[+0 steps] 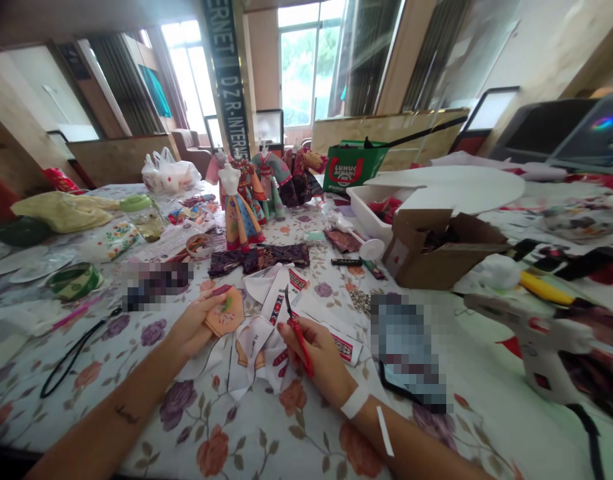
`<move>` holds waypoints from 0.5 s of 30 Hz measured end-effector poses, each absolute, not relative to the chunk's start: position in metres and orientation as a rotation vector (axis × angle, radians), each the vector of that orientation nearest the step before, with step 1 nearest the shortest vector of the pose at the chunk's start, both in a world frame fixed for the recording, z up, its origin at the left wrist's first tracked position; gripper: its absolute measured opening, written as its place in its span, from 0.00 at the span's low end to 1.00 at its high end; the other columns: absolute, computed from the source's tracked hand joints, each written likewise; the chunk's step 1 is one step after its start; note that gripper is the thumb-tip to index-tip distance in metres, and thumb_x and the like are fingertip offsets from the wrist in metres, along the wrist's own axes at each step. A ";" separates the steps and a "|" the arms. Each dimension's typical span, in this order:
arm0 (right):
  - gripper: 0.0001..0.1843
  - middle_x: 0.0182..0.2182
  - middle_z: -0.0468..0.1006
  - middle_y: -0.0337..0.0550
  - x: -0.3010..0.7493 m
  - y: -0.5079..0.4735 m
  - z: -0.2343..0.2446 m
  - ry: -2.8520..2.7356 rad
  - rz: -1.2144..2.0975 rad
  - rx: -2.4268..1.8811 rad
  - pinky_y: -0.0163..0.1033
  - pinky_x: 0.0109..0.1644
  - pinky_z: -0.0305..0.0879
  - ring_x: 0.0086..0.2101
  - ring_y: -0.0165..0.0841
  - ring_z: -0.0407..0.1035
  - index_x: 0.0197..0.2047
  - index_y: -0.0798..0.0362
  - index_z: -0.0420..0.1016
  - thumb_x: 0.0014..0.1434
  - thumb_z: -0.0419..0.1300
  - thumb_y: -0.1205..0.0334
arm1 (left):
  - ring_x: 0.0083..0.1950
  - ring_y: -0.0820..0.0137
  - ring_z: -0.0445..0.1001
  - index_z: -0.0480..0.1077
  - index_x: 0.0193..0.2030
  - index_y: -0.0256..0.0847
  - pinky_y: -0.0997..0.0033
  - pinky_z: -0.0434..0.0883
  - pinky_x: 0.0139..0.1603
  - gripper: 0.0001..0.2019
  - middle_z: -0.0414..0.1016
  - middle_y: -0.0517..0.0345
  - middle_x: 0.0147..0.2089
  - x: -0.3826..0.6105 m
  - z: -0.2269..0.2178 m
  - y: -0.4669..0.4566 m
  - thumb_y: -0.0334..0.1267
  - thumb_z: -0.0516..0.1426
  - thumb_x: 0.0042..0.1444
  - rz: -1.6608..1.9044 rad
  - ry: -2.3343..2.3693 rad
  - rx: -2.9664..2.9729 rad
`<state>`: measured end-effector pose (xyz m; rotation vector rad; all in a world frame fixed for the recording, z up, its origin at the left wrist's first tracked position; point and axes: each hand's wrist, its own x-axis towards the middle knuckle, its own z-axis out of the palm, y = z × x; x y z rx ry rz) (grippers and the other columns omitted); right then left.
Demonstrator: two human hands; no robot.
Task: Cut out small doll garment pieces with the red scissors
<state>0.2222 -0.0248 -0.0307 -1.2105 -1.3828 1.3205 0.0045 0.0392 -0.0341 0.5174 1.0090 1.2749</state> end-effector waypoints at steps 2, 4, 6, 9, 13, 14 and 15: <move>0.24 0.13 0.64 0.34 0.222 -0.025 -0.031 -1.384 1.320 -1.202 0.32 0.20 0.49 0.15 0.24 0.54 0.20 0.52 0.61 0.58 0.57 0.44 | 0.29 0.68 0.77 0.70 0.35 0.34 0.70 0.76 0.30 0.05 0.78 0.52 0.30 0.003 -0.033 0.040 0.24 0.58 0.51 1.275 0.996 0.546; 0.25 0.12 0.63 0.33 0.221 -0.025 -0.030 -1.377 1.317 -1.216 0.32 0.20 0.48 0.15 0.24 0.53 0.19 0.52 0.60 0.58 0.55 0.44 | 0.27 0.69 0.77 0.70 0.34 0.35 0.72 0.75 0.28 0.04 0.78 0.54 0.29 0.000 -0.033 0.043 0.25 0.59 0.51 1.291 0.993 0.578; 0.24 0.12 0.61 0.32 0.220 -0.025 -0.029 -1.370 1.312 -1.235 0.32 0.19 0.47 0.14 0.24 0.52 0.20 0.51 0.58 0.58 0.55 0.43 | 0.27 0.70 0.77 0.70 0.35 0.36 0.73 0.75 0.28 0.05 0.77 0.55 0.29 -0.005 -0.033 0.048 0.26 0.59 0.51 1.321 1.005 0.613; 0.23 0.13 0.60 0.31 0.219 -0.025 -0.026 -1.388 1.273 -1.250 0.33 0.18 0.46 0.15 0.25 0.51 0.21 0.50 0.57 0.57 0.56 0.44 | 0.29 0.70 0.77 0.70 0.39 0.36 0.72 0.75 0.31 0.08 0.78 0.56 0.31 -0.012 -0.035 0.054 0.30 0.60 0.51 1.365 1.057 0.669; 0.22 0.16 0.57 0.31 0.222 -0.024 -0.027 -1.464 1.126 -1.259 0.33 0.20 0.46 0.18 0.26 0.50 0.21 0.50 0.56 0.57 0.56 0.46 | 0.33 0.66 0.78 0.70 0.42 0.37 0.69 0.74 0.32 0.14 0.77 0.55 0.31 -0.019 -0.037 0.062 0.41 0.61 0.51 1.387 1.159 0.787; 0.22 0.17 0.57 0.31 0.223 -0.023 -0.028 -1.491 1.078 -1.259 0.33 0.21 0.46 0.19 0.26 0.50 0.21 0.51 0.56 0.56 0.57 0.47 | 0.34 0.66 0.78 0.70 0.42 0.37 0.69 0.74 0.33 0.16 0.77 0.55 0.30 -0.020 -0.037 0.063 0.45 0.60 0.51 1.391 1.184 0.828; 0.22 0.18 0.56 0.32 0.224 -0.023 -0.029 -1.518 1.029 -1.263 0.33 0.22 0.47 0.20 0.27 0.50 0.21 0.51 0.56 0.56 0.57 0.47 | 0.35 0.65 0.78 0.70 0.42 0.37 0.69 0.74 0.34 0.18 0.77 0.55 0.30 -0.021 -0.038 0.065 0.48 0.60 0.50 1.394 1.209 0.876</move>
